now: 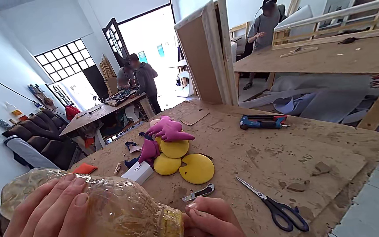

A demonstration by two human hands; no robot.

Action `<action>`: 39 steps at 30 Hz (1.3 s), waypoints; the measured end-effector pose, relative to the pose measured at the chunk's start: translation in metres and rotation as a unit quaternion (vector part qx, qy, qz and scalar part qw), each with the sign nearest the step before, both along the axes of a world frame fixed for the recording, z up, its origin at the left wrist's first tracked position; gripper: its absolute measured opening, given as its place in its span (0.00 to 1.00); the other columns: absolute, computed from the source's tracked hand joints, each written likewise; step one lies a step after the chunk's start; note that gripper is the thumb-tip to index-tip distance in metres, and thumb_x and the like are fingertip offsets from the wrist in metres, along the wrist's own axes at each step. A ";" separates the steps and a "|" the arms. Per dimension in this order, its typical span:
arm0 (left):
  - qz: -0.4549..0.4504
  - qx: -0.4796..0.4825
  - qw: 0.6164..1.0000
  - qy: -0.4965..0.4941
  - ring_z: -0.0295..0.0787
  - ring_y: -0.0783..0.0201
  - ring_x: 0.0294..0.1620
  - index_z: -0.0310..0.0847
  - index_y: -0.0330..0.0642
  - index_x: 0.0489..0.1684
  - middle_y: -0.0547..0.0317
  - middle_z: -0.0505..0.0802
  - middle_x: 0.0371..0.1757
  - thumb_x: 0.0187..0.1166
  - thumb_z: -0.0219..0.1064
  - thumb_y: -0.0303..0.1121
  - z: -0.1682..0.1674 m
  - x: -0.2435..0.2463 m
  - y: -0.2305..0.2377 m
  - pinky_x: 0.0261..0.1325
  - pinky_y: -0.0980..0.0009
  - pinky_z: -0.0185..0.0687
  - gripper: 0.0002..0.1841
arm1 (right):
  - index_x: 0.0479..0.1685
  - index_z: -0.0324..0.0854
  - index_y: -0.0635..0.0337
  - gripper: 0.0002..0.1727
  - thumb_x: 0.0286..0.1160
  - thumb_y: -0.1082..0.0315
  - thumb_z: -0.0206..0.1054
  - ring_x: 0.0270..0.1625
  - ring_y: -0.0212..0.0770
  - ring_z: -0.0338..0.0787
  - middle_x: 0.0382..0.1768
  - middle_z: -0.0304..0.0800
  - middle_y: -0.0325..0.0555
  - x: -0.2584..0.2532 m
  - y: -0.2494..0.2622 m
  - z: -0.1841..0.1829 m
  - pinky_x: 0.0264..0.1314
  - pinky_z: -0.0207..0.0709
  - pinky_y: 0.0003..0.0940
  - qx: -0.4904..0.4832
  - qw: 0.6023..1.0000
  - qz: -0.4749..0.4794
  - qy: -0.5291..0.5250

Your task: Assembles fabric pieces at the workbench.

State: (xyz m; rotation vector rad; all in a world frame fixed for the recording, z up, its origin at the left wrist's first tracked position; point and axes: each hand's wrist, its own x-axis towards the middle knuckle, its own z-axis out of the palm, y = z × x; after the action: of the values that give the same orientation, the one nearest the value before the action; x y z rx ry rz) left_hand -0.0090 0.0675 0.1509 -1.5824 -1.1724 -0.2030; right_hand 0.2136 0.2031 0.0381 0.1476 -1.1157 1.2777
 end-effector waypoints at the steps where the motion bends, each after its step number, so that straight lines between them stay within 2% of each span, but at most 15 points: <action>1: 0.001 0.000 1.000 0.002 0.79 0.52 0.74 0.61 0.49 0.77 0.50 0.81 0.68 0.84 0.61 0.44 0.000 0.000 -0.001 0.80 0.56 0.68 0.26 | 0.62 0.87 0.58 0.19 0.71 0.75 0.77 0.54 0.30 0.92 0.58 0.83 0.40 0.000 0.000 -0.001 0.54 0.94 0.27 0.004 1.000 -0.003 -0.002; 7: 0.011 -0.007 1.000 -0.001 0.79 0.52 0.74 0.60 0.49 0.77 0.50 0.81 0.68 0.84 0.61 0.44 0.000 -0.001 -0.005 0.81 0.56 0.68 0.26 | 0.61 0.88 0.58 0.18 0.71 0.75 0.77 0.50 0.29 0.91 0.52 0.82 0.40 -0.002 0.001 -0.002 0.52 0.93 0.26 0.021 0.999 -0.018 -0.018; 21: 0.020 -0.008 1.000 0.007 0.80 0.50 0.73 0.61 0.48 0.77 0.48 0.82 0.66 0.84 0.60 0.44 0.005 -0.005 -0.009 0.79 0.54 0.68 0.25 | 0.60 0.88 0.57 0.17 0.71 0.74 0.77 0.50 0.26 0.88 0.48 0.81 0.38 -0.007 0.000 -0.001 0.53 0.90 0.21 0.025 0.999 -0.035 -0.031; 39: 0.022 -0.008 1.000 -0.016 0.82 0.50 0.70 0.63 0.47 0.72 0.48 0.83 0.63 0.84 0.61 0.42 -0.001 -0.004 -0.012 0.75 0.55 0.72 0.22 | 0.63 0.88 0.55 0.18 0.73 0.72 0.76 0.49 0.25 0.88 0.48 0.81 0.37 -0.010 -0.002 0.001 0.51 0.90 0.20 0.025 0.998 -0.040 -0.051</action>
State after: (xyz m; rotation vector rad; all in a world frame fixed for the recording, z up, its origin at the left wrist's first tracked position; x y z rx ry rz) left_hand -0.0131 0.0551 0.1498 -1.5709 -1.2368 -0.1909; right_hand 0.2036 0.2016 0.0389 0.0755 -1.2297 1.1964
